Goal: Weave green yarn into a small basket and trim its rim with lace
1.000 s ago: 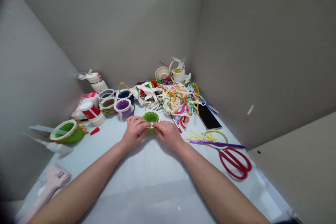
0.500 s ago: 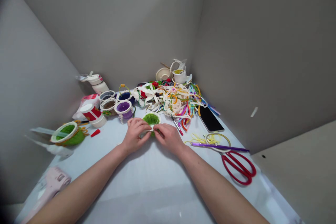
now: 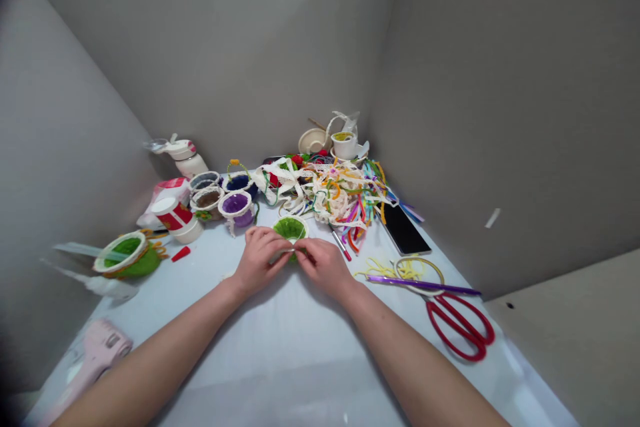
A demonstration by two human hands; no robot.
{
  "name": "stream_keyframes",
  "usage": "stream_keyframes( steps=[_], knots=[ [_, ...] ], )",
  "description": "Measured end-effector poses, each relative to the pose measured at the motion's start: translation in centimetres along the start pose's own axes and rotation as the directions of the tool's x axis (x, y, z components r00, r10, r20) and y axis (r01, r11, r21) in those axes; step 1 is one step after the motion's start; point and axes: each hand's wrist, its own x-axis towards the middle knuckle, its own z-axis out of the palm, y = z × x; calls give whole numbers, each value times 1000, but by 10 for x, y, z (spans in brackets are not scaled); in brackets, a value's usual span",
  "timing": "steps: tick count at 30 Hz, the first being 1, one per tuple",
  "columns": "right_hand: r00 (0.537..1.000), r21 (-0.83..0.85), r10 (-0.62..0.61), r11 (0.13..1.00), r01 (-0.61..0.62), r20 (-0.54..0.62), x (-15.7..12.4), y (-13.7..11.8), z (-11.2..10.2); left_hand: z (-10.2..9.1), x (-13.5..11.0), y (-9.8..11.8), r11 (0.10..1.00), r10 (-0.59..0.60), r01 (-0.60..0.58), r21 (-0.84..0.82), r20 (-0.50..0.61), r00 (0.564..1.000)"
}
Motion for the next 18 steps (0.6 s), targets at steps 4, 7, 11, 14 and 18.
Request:
stream_keyframes(
  steps=[4,7,11,14,18],
  knots=[
    [1000,-6,18,1000,-18,-19,-1,2,0,2,-1,-1,999,-29,29,-18,-2,1000],
    [999,-9,25,1000,-25,-44,-1,5,-1,3,-1,-2,998,-48,48,-29,-6,999],
    [999,-12,32,999,-33,-39,-1,6,-3,3,-1,0,997,-55,54,-52,-14,998],
    [999,-11,30,999,-30,-35,-1,5,-2,3,0,2,997,-66,65,-52,-7,998],
    [999,-12,36,999,-37,-32,-2,3,-1,4,0,4,996,-88,87,-32,-17,996]
  ],
)
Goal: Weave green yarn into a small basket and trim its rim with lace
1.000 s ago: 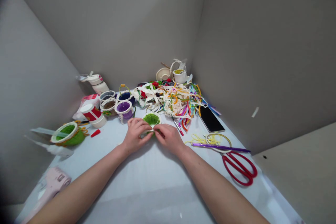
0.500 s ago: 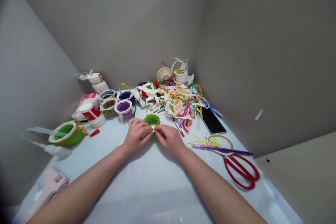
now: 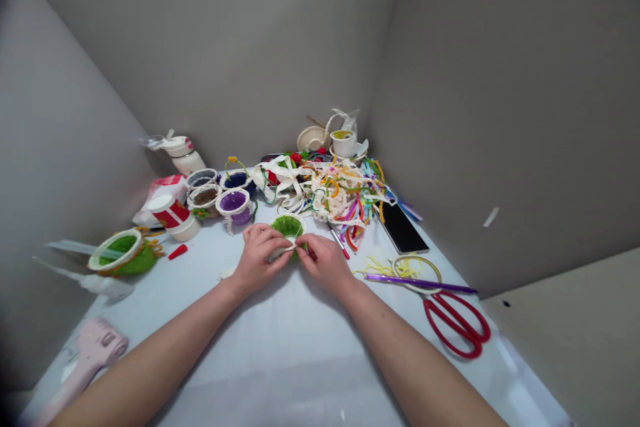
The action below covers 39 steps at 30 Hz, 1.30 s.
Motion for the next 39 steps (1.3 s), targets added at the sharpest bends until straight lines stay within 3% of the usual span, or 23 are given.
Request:
stream_keyframes(
  steps=[4,8,11,14,19,23,30,39],
  knots=[
    [999,-5,34,999,-34,6,2,-5,-7,1,0,2,1000,-12,13,15,-34,999],
    [997,-5,82,997,-82,-7,21,-20,-36,1,-1,1,1000,-12,12,9,-51,999],
    [999,-77,-30,997,31,13,45,-33,-63,-1,-3,0,1000,0,0,-2,-54,999],
    [976,-112,-115,984,137,185,64,-35,-75,-2,-4,-1,1000,19,-19,-12,-51,999],
    [940,-139,-9,989,60,341,70,-21,-62,-3,-6,-1,1000,7,-8,-20,-52,999],
    [905,-107,-74,986,130,420,68,-17,-53,-2,-6,1,1000,-8,7,-30,-36,999],
    [873,-117,-162,964,240,460,69,-13,-53,-2,-6,2,999,3,-6,-39,-74,997],
    [873,-216,-114,946,241,475,67,-16,-50,0,-6,3,999,-39,35,-39,-92,995]
  ],
)
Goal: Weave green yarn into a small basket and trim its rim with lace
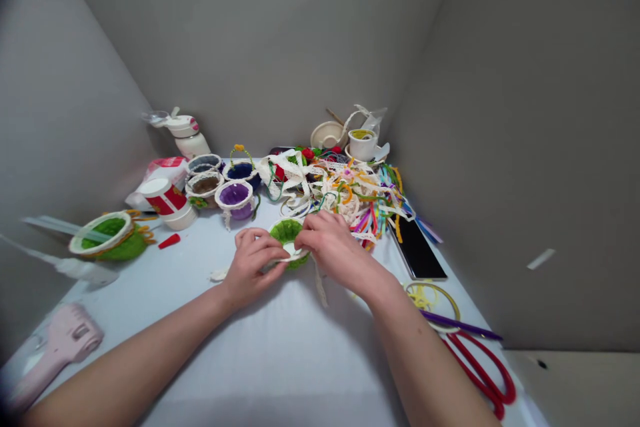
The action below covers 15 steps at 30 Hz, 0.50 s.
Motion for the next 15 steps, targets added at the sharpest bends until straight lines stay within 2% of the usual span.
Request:
stream_keyframes(
  steps=[15],
  knots=[
    [1000,28,-28,999,28,6,0,-2,0,0,1,2,1000,9,-9,10,-2,1000]
  ],
)
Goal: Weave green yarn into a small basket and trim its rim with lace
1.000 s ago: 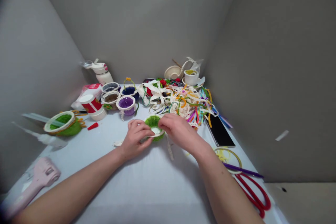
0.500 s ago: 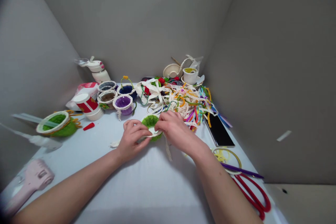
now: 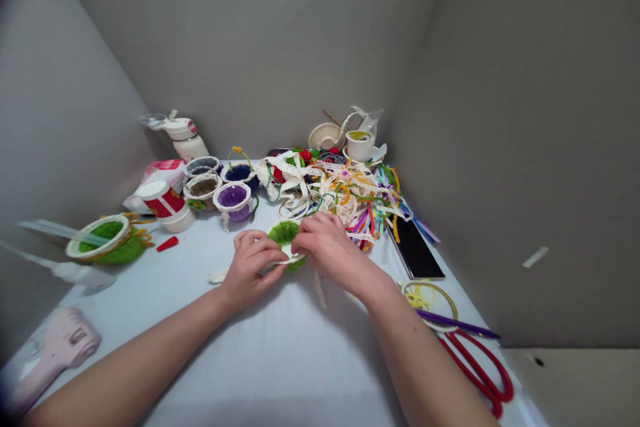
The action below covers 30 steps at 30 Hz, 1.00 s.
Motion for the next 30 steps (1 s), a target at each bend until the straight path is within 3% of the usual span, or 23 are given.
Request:
stream_keyframes(
  steps=[24,30],
  knots=[
    [999,-26,2,1000,-1,36,-3,-4,-1,-2,-1,1,999,13,-11,-34,53,999],
    [998,-44,-21,999,24,66,3,-3,-3,-2,-1,-2,999,-31,34,-22,115,993]
  ],
)
